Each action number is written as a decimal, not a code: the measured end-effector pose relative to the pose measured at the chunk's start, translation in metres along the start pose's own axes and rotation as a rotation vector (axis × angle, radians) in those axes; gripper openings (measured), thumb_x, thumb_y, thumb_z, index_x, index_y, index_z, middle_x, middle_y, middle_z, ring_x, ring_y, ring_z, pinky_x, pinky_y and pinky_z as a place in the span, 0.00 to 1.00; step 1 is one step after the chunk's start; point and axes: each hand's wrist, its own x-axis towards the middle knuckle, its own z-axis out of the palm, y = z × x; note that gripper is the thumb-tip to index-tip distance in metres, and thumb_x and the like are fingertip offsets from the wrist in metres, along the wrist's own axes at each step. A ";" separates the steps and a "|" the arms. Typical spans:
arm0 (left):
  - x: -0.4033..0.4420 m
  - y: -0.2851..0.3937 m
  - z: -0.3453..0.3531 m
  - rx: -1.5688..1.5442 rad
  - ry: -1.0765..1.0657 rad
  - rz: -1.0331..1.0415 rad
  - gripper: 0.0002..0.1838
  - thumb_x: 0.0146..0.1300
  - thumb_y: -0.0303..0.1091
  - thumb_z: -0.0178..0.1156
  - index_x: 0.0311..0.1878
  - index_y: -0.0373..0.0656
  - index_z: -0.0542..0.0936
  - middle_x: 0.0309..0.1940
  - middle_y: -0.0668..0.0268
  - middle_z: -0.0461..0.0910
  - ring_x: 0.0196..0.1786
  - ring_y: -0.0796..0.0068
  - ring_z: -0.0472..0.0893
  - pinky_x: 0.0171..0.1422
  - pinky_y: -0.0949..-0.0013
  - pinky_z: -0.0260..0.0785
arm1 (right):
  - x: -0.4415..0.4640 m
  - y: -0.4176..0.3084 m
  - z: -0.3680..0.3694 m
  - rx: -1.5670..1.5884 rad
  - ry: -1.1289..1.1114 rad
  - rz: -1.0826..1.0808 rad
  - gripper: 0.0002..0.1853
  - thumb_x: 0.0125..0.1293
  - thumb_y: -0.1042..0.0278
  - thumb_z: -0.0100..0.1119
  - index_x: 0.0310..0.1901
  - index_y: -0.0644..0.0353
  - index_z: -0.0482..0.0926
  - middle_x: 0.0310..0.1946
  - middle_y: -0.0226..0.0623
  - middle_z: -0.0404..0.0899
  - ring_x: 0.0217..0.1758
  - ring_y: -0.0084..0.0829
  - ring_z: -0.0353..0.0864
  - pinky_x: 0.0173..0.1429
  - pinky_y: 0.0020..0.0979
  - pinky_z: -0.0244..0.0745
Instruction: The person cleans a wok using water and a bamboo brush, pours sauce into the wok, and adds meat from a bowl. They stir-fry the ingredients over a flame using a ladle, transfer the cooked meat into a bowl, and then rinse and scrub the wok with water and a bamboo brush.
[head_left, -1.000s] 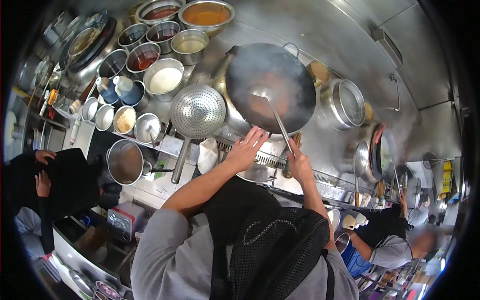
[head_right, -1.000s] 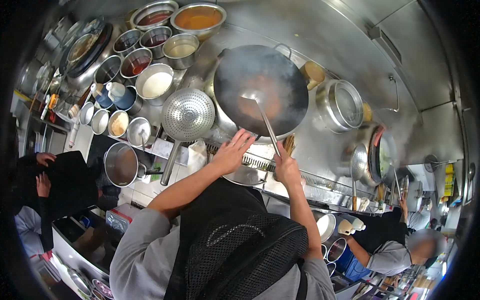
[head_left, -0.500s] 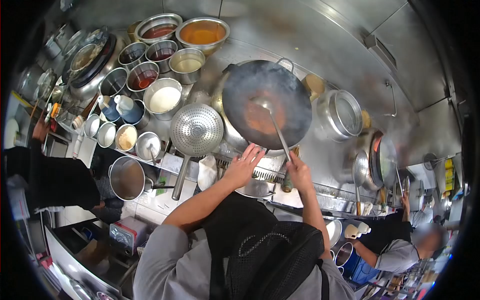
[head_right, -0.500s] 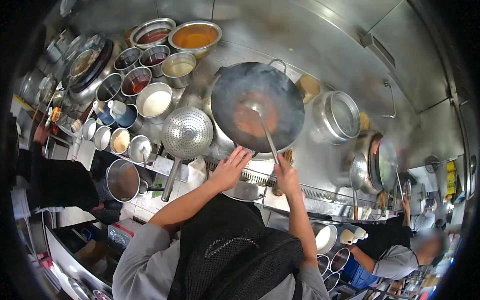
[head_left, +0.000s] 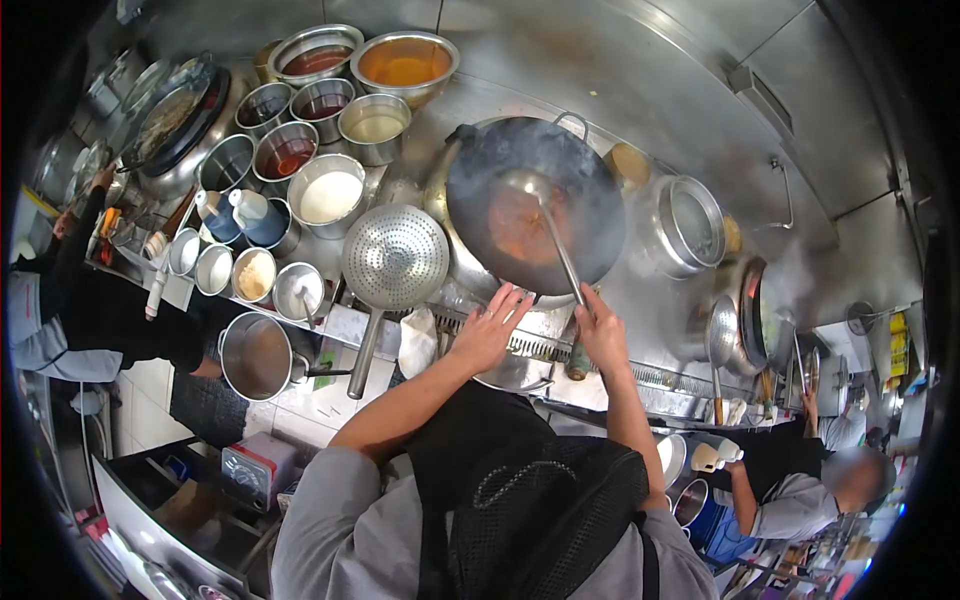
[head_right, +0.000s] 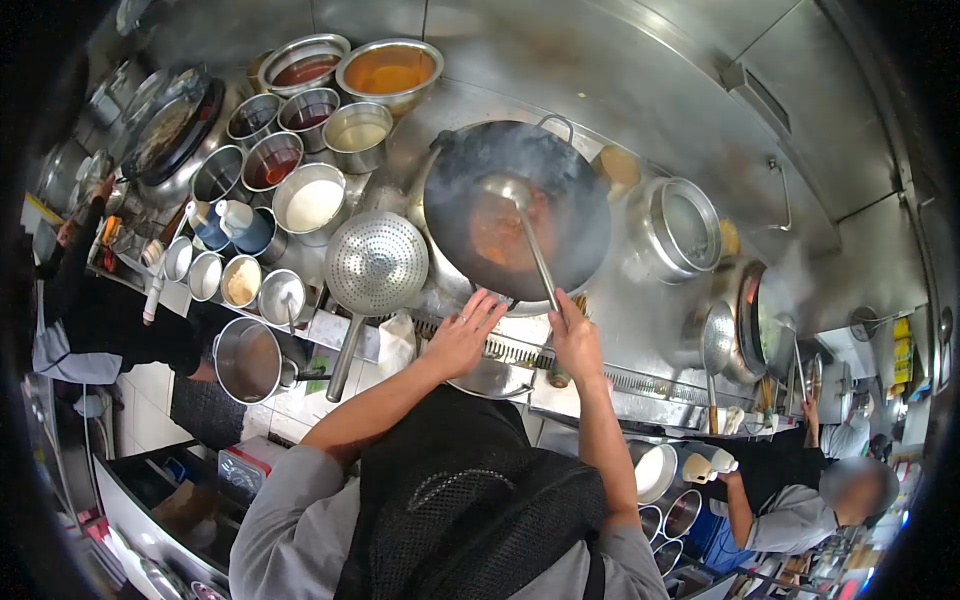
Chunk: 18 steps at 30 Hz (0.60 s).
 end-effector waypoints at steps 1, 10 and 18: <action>0.000 0.000 -0.001 -0.003 -0.003 0.001 0.47 0.66 0.25 0.58 0.87 0.51 0.52 0.89 0.64 0.46 0.91 0.62 0.41 0.78 0.35 0.65 | 0.000 -0.002 0.008 -0.051 0.115 -0.120 0.23 0.75 0.65 0.63 0.70 0.55 0.79 0.48 0.62 0.87 0.51 0.62 0.87 0.55 0.52 0.82; -0.002 -0.008 0.008 0.023 0.064 0.049 0.43 0.65 0.25 0.57 0.85 0.48 0.58 0.86 0.62 0.51 0.90 0.59 0.46 0.74 0.38 0.71 | 0.035 0.047 0.006 0.056 0.020 -0.035 0.24 0.76 0.67 0.62 0.71 0.60 0.79 0.55 0.62 0.85 0.57 0.58 0.87 0.60 0.47 0.82; -0.001 -0.006 0.002 0.007 0.103 0.067 0.43 0.64 0.23 0.56 0.84 0.47 0.58 0.85 0.61 0.52 0.89 0.57 0.48 0.73 0.37 0.72 | 0.029 0.042 0.028 -0.116 0.148 -0.005 0.25 0.76 0.63 0.63 0.73 0.50 0.78 0.55 0.65 0.85 0.58 0.60 0.87 0.60 0.48 0.81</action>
